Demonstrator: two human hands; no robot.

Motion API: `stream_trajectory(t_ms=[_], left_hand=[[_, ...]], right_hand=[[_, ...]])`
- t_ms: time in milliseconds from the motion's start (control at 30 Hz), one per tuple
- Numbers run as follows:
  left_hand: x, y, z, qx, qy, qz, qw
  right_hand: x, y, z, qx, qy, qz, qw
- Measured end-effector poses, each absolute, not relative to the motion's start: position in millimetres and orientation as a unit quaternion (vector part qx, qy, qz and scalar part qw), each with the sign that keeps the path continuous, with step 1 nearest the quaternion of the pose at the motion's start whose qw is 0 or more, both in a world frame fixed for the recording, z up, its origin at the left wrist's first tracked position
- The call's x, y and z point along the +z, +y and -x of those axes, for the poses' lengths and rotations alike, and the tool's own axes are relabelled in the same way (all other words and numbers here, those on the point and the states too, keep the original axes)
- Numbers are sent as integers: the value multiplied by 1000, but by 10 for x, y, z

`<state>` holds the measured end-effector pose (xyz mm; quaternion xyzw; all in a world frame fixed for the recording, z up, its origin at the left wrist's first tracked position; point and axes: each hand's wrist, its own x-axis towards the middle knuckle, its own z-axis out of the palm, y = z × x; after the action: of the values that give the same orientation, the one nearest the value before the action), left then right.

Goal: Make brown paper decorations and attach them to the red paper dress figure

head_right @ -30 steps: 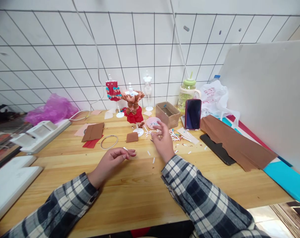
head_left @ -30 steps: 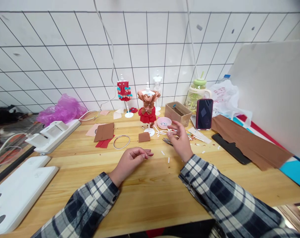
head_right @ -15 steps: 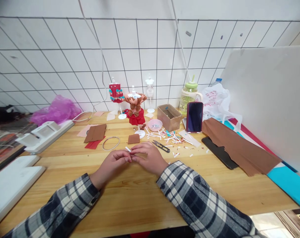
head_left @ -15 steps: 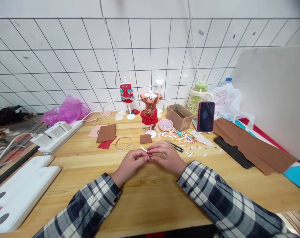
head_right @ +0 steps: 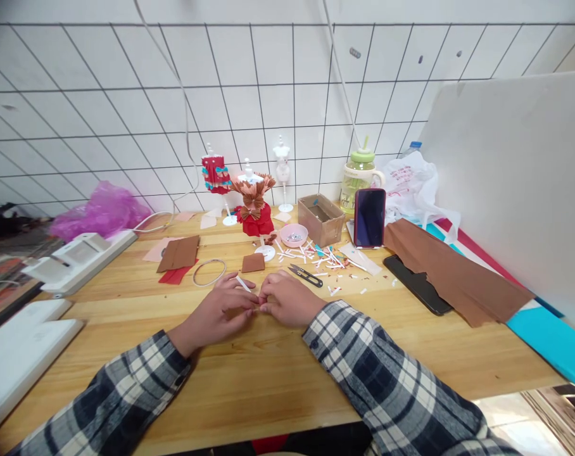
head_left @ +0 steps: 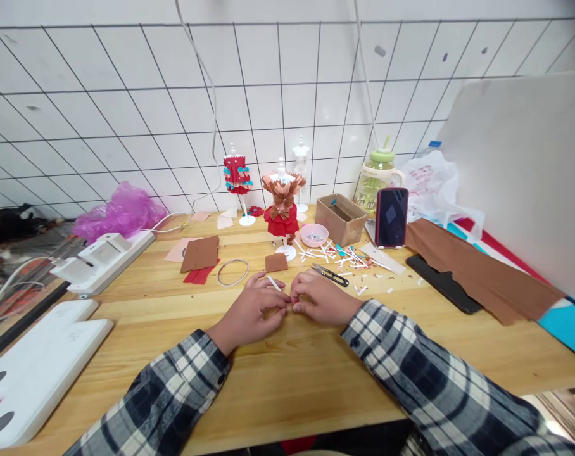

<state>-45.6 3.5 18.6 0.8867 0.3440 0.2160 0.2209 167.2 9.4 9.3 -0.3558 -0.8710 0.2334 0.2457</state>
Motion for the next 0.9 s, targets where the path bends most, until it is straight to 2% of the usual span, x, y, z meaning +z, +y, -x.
stream_trajectory(t_ms=[100, 167, 267, 333, 467, 700, 833, 900], left_hand=[[164, 69, 497, 246, 358, -873, 221], [162, 76, 518, 257, 370, -863, 230], [201, 16, 495, 247, 359, -869, 235], [232, -58, 443, 234, 337, -887, 213], [209, -125, 368, 214, 334, -893, 210], [101, 123, 578, 311, 533, -755, 220], [100, 191, 687, 193, 576, -775, 174], [97, 200, 703, 157, 594, -771, 165]], right_hand=[[62, 182, -1787, 292, -834, 386, 264], [25, 257, -1865, 388, -741, 438, 330], [-14, 329, -1927, 551, -563, 437, 434], [-19, 330, -1920, 595, -511, 415, 462], [-7, 274, -1850, 584, -511, 400, 487], [-15, 223, -1782, 639, -463, 367, 492], [4, 211, -1801, 723, -362, 328, 488], [16, 154, -1763, 793, -296, 291, 446]])
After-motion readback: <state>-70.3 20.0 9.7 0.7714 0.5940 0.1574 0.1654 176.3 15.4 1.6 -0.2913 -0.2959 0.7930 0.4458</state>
